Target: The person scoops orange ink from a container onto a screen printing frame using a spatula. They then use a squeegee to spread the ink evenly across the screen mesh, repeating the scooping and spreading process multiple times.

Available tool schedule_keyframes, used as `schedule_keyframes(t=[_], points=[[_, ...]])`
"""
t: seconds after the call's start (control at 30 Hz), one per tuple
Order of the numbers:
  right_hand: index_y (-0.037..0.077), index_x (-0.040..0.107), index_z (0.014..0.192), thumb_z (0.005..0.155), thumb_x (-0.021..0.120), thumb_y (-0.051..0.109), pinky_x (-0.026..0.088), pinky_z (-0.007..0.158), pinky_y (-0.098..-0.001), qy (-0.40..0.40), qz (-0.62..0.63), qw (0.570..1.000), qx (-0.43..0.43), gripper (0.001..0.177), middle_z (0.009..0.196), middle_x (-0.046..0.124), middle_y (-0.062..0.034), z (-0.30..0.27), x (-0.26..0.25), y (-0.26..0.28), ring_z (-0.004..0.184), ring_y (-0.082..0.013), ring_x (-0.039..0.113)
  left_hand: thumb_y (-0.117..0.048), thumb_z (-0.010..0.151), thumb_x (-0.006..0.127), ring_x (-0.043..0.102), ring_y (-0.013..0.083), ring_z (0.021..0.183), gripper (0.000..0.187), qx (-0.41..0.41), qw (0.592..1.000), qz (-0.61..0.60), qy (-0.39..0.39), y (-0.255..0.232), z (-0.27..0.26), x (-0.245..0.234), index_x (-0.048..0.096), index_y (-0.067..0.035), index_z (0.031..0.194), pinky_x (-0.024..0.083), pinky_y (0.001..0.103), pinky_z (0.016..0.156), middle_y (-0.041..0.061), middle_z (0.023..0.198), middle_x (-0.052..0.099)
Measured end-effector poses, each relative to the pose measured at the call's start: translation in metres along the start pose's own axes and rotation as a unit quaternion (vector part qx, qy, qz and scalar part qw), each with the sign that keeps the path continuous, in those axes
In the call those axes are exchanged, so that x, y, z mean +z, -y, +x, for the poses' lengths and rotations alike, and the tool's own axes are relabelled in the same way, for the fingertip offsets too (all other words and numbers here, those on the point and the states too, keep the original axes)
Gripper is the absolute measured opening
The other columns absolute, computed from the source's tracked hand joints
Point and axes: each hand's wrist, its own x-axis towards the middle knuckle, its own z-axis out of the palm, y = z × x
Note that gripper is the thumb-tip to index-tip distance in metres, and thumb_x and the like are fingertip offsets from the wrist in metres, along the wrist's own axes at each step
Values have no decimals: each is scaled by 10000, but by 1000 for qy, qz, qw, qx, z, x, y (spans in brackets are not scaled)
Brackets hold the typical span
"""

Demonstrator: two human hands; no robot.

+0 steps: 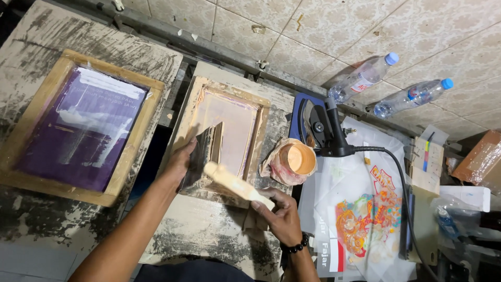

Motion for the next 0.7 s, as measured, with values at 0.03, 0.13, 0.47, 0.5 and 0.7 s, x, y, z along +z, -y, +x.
schedule_keyframes(t=[0.03,0.13,0.47,0.5,0.7], points=[[120,764,1112,872,797,203,629,752,-320,-1,0,1000,2,256,1033,781,-66,-1,-1,2,969,-209,721,-336,908,658,573,298,1402,508,-1,1000,1,0,-9,-9,1,643,-144,1378,436,417,1199,122,1501,608],[125,761,1059,879,790,191,534,770,-329,-22,-25,999,23,193,998,771,-34,5,-5,3,921,-180,682,-445,970,517,405,155,1523,604,31,988,147,-32,-33,-30,6,534,-152,1498,248,302,1283,31,1606,479],[123,626,1227,949,589,103,557,797,-584,-139,-294,945,21,281,968,637,-210,90,64,-92,897,-502,664,-421,1038,656,489,321,1396,505,125,988,70,-59,-8,-6,-39,644,-49,1379,359,512,1196,164,1429,586],[155,602,1288,886,587,37,559,803,-576,-125,-301,945,33,419,988,578,-164,100,75,-107,894,-487,655,-439,1041,646,475,316,1412,509,120,988,81,-54,-7,-7,-41,639,-70,1392,342,514,1212,158,1452,576],[96,498,1184,1085,361,550,477,979,-487,-55,-217,949,223,484,1062,568,-175,113,118,-76,1082,-372,612,-433,1063,504,63,402,1571,645,91,990,106,4,-41,-66,-29,352,-131,1611,64,531,1308,192,1712,169]])
